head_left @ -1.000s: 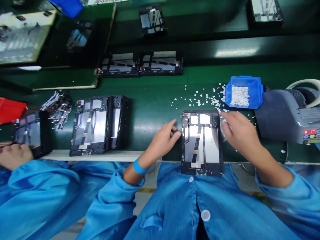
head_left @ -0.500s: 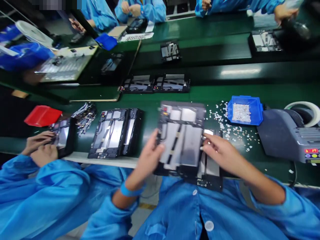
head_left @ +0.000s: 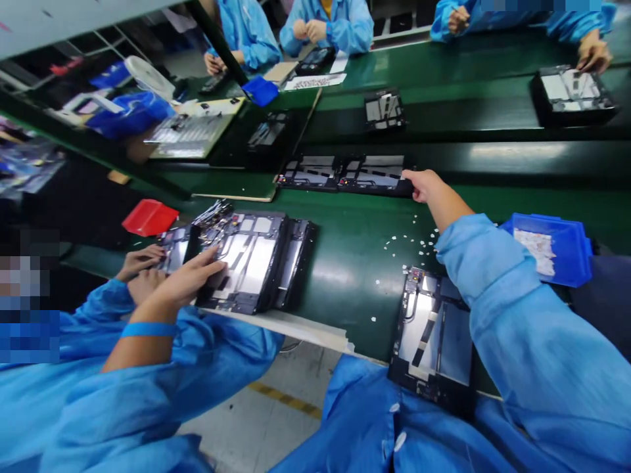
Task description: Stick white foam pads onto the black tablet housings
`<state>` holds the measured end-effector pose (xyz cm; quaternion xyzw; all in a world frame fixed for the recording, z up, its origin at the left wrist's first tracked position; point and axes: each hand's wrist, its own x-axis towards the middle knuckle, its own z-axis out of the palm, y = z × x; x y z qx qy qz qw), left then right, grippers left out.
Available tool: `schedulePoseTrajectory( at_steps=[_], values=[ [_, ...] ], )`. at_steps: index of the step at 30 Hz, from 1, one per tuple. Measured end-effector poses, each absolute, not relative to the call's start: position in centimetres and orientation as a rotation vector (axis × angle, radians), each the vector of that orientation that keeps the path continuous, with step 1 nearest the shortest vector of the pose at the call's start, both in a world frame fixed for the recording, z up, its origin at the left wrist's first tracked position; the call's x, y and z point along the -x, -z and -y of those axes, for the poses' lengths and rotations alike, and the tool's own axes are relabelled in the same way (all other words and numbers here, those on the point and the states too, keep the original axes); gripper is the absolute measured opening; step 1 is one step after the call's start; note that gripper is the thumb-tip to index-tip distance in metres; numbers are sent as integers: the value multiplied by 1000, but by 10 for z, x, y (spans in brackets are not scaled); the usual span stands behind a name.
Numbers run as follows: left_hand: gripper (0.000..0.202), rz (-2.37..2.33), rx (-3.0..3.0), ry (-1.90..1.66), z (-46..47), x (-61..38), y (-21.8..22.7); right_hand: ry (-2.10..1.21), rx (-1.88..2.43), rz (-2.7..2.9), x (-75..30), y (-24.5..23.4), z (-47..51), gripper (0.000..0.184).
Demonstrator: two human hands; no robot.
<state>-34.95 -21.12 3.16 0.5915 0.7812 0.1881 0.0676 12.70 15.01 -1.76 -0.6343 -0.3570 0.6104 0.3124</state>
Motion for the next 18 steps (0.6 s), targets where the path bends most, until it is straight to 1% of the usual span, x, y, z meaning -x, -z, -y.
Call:
schedulePoseTrajectory(
  at_steps=[2, 3, 5, 6, 7, 9, 11, 12, 14, 16, 18],
  values=[
    [70, -2473, -1761, -473, 206, 321, -47, -1638, 1650, 933, -123, 9, -150, 21],
    [69, -2557, -1738, -498, 204, 301, -54, -1650, 1618, 923, -124, 3, -146, 21],
    [65, -2588, -1681, -767, 203, 248, -62, -1667, 1505, 853, -135, -12, -125, 18],
    [63, -2440, -1603, -947, 204, 215, -61, -1672, 1437, 800, -144, -20, -106, 16],
    [65, -2156, -1485, -1091, 204, 180, -57, -1675, 1355, 732, -155, -28, -80, 15],
    [71, -1552, -1102, -1134, 204, 108, -42, -1674, 1241, 683, -179, -39, -12, 18],
    [78, -1143, -802, -1106, 199, 41, -24, -1677, 1110, 677, -202, -40, 72, 33],
    [77, -1036, -726, -1134, 195, 13, -16, -1688, 1062, 680, -213, -37, 116, 41],
    [65, -1000, -680, -1221, 187, -29, -3, -1732, 1074, 674, -232, -21, 195, 48],
    [51, -1067, -748, -1255, 181, -50, 4, -1887, 1168, 746, -251, -1, 256, 52],
    [46, -1085, -883, -1144, 179, -56, 9, -2099, 1232, 1052, -271, 13, 294, 67]
  ],
)
